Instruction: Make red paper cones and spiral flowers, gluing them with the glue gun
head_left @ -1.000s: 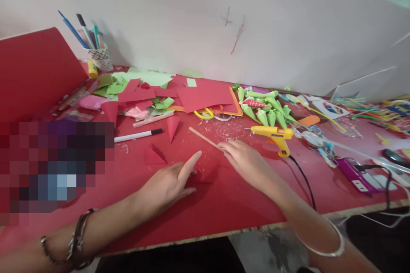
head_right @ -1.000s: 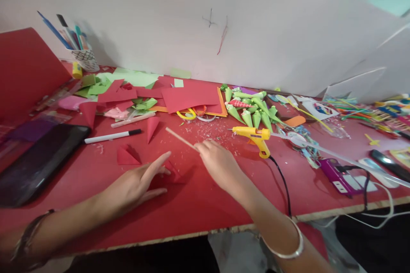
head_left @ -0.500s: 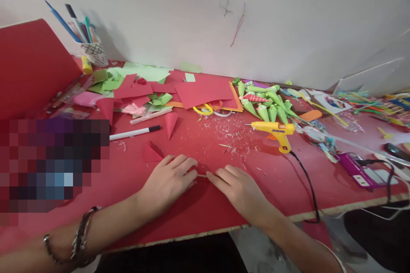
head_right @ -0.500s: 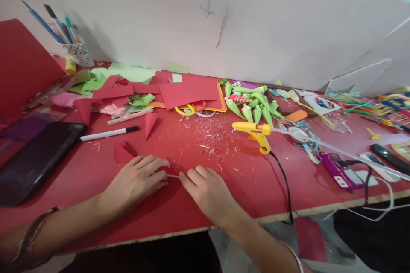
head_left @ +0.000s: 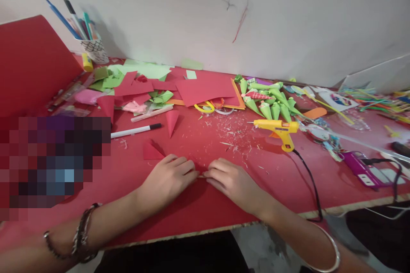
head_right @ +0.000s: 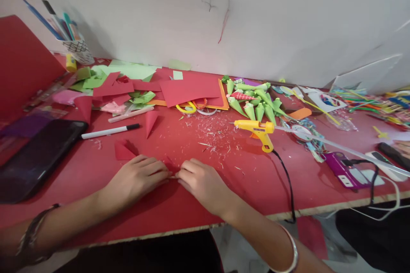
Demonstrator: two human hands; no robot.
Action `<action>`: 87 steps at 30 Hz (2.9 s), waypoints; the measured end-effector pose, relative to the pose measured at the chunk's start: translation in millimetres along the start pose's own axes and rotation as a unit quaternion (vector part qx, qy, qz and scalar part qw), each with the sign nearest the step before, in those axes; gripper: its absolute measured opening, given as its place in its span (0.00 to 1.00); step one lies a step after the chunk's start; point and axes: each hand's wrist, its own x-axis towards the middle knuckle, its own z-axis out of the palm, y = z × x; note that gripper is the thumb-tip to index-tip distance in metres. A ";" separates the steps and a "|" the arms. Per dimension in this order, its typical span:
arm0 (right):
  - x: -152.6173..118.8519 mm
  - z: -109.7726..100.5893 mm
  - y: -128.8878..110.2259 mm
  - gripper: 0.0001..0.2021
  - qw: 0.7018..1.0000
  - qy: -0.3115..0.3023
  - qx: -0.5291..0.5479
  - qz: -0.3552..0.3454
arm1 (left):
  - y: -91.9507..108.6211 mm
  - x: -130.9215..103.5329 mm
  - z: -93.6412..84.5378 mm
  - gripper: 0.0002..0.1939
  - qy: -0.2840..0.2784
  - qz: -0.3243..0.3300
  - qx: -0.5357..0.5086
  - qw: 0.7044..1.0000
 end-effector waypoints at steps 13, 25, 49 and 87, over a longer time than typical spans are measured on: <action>7.1 -0.7 -2.9 0.11 0.982 0.018 -0.160 -0.095 | -0.1 2.8 -2.3 0.09 0.021 0.004 0.011 1.000; 5.1 2.9 1.8 0.09 0.998 0.052 -0.002 -0.025 | 4.8 5.2 -4.5 0.11 0.067 0.090 0.102 0.989; 7.9 8.8 11.7 0.14 0.990 0.066 -0.082 -0.091 | -1.2 6.6 1.3 0.13 0.002 -0.009 -0.038 0.999; 16.1 13.1 9.5 0.11 0.990 0.073 -0.091 -0.074 | -15.5 20.1 -8.7 0.03 -0.076 -0.078 -0.103 0.989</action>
